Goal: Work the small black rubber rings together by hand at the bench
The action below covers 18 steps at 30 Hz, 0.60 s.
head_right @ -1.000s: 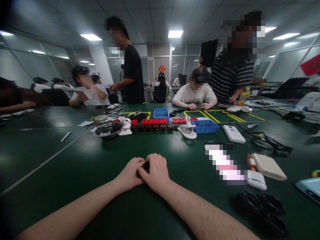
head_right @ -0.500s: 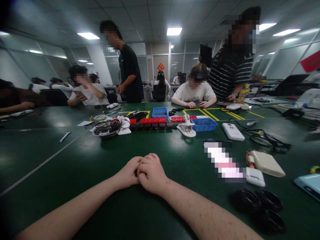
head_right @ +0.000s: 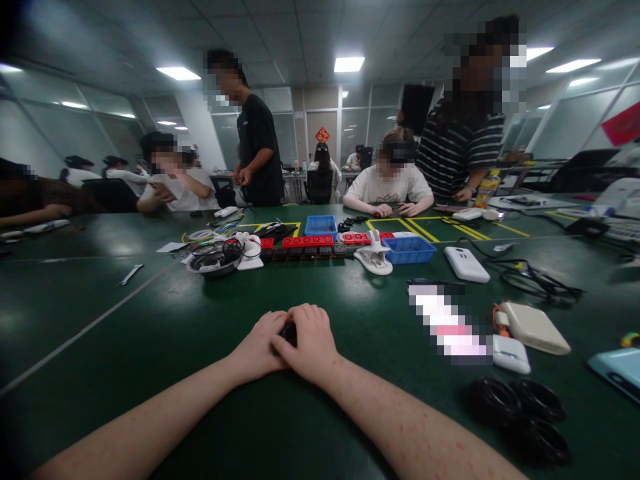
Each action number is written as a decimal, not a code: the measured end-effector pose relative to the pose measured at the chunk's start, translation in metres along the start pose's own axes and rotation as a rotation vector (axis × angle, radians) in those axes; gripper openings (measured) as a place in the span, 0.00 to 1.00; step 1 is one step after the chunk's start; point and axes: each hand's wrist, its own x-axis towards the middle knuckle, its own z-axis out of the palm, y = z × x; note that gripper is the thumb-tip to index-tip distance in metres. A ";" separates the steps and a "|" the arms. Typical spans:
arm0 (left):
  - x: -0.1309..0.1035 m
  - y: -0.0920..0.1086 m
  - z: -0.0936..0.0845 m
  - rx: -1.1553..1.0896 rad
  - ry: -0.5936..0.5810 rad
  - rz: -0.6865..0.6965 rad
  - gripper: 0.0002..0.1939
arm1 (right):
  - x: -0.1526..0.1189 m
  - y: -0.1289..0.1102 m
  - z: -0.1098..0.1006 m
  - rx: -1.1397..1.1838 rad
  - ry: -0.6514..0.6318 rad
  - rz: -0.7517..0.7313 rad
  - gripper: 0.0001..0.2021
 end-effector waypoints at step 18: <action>0.002 -0.006 0.000 -0.043 -0.016 -0.013 0.19 | 0.002 0.004 0.003 0.014 -0.039 0.033 0.06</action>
